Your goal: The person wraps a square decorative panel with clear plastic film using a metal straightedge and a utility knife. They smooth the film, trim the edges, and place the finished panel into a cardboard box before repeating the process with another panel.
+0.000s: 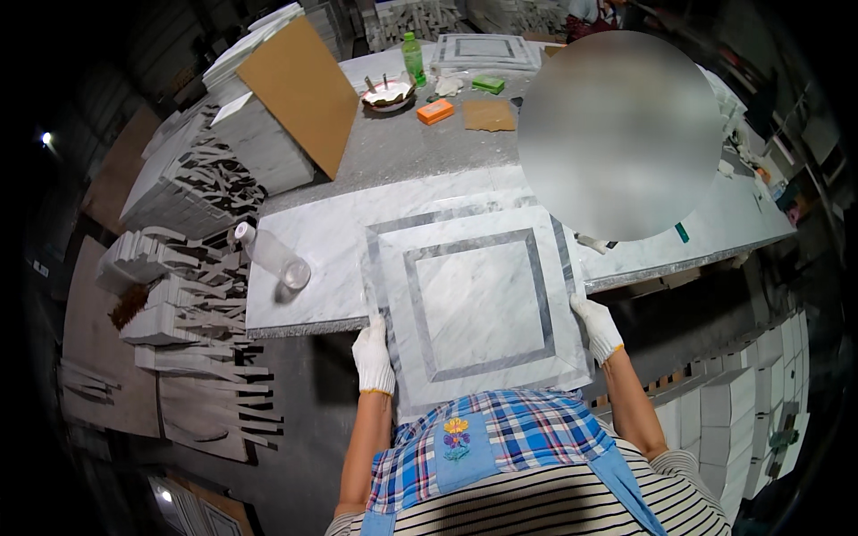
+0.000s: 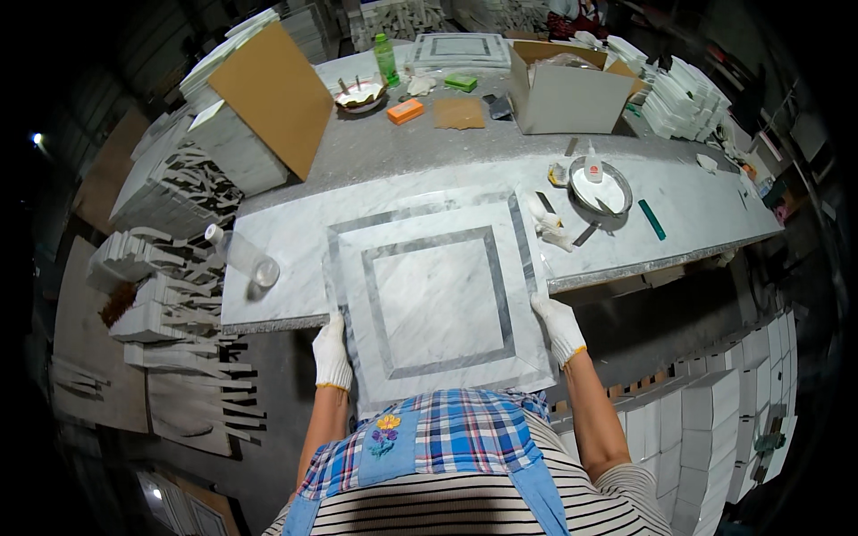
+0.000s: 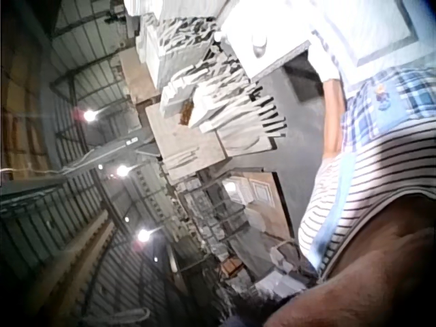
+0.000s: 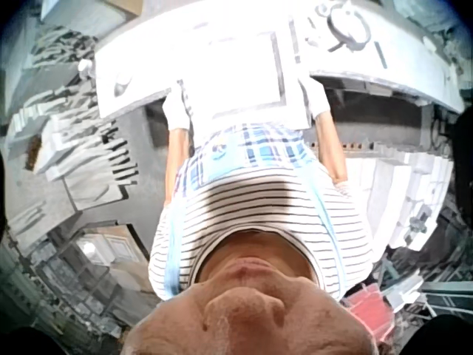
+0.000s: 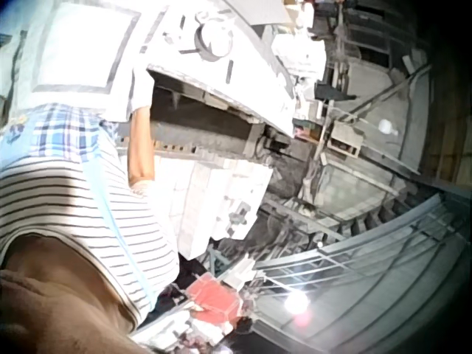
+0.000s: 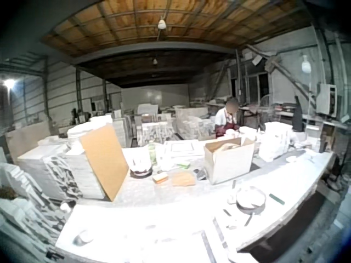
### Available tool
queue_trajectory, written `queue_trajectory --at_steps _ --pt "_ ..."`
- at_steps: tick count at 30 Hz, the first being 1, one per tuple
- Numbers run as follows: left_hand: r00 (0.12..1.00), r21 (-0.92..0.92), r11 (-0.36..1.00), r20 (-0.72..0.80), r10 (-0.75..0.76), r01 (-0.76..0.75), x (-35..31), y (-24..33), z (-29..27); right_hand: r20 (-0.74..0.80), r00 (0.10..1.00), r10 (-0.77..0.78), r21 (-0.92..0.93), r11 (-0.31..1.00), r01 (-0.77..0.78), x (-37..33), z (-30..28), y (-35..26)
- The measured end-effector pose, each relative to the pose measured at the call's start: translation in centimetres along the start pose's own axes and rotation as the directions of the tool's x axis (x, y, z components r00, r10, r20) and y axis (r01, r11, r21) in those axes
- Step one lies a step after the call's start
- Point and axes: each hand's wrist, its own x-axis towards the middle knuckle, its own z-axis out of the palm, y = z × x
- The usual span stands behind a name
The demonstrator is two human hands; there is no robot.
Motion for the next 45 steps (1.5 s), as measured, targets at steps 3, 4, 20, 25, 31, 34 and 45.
queue_trajectory --at_steps 3,4,20,25,31,34,45 --pt "1.000 -0.026 1.000 0.027 -0.007 0.007 -0.5 0.4 -0.5 -0.016 0.997 -0.081 0.018 0.997 0.081 -2.7 0.7 -2.6" --pt "0.999 -0.090 0.996 0.043 0.009 -0.006 -0.8 0.8 -0.6 -0.024 0.993 -0.116 0.016 0.993 0.116 -3.5 1.0 -3.5" --pt "0.910 -0.492 0.810 -0.399 0.115 -0.318 -9.7 1.4 -10.9 0.435 0.849 -0.299 -0.159 0.903 0.399 -9.5 7.7 -15.2" --pt "0.842 -0.517 0.771 -0.537 0.047 -0.372 -11.8 1.7 -13.9 0.590 0.653 -0.474 -0.168 0.720 0.674 -8.4 12.1 -18.5" --pt "0.623 -0.329 0.820 -0.781 0.042 -0.468 -13.7 3.5 -15.3 0.784 0.538 -0.310 -0.156 0.740 0.654 -8.0 18.9 -21.0" --pt "0.527 -0.346 0.815 -0.848 -0.059 -0.465 -14.8 1.8 -17.7 0.818 0.519 -0.247 -0.160 0.770 0.618 -8.1 22.5 -21.3" --pt "0.483 -0.436 0.662 -0.867 -0.126 -0.610 -11.2 -0.2 -26.5 0.834 0.471 -0.286 -0.022 0.837 0.546 -14.4 39.1 -20.3"
